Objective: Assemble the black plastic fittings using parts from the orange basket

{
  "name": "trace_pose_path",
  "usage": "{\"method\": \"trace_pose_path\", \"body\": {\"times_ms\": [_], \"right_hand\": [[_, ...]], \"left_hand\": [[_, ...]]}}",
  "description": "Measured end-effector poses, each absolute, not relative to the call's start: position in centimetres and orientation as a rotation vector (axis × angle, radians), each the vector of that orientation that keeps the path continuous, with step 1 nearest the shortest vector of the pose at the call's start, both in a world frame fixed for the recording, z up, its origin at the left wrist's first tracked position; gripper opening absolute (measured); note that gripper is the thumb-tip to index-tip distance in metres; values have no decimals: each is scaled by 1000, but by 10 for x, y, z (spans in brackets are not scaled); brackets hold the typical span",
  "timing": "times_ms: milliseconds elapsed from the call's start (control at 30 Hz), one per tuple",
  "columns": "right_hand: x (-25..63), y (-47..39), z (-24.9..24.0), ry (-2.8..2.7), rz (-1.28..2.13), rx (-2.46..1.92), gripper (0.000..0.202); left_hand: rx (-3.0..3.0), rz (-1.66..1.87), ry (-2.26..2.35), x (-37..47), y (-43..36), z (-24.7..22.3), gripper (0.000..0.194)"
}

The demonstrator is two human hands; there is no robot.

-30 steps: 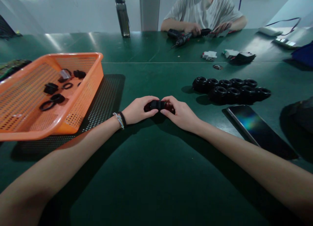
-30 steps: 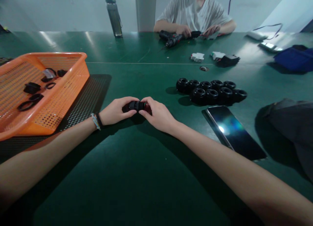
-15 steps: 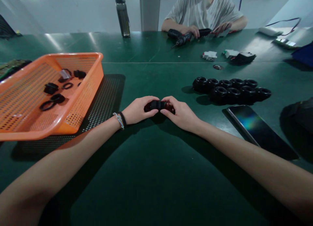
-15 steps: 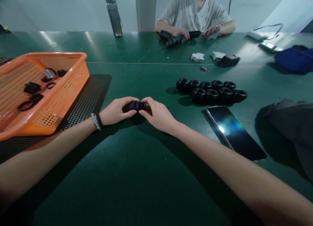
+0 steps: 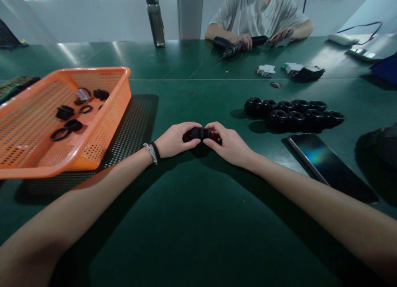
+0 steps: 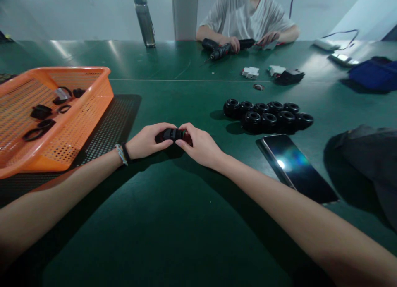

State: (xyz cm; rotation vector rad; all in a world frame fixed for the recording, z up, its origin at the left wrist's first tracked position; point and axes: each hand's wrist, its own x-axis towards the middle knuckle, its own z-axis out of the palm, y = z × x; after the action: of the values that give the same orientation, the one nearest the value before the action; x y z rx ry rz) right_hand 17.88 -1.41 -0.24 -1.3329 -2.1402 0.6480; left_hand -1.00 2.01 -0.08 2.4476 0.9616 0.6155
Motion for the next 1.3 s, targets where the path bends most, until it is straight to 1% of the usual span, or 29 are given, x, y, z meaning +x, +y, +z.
{"method": "trace_pose_path", "body": {"times_ms": [1300], "right_hand": [[178,-15,2,-2167,651,-1346,22]], "left_hand": [[2452,605,973,-9,20,0,35]]}}
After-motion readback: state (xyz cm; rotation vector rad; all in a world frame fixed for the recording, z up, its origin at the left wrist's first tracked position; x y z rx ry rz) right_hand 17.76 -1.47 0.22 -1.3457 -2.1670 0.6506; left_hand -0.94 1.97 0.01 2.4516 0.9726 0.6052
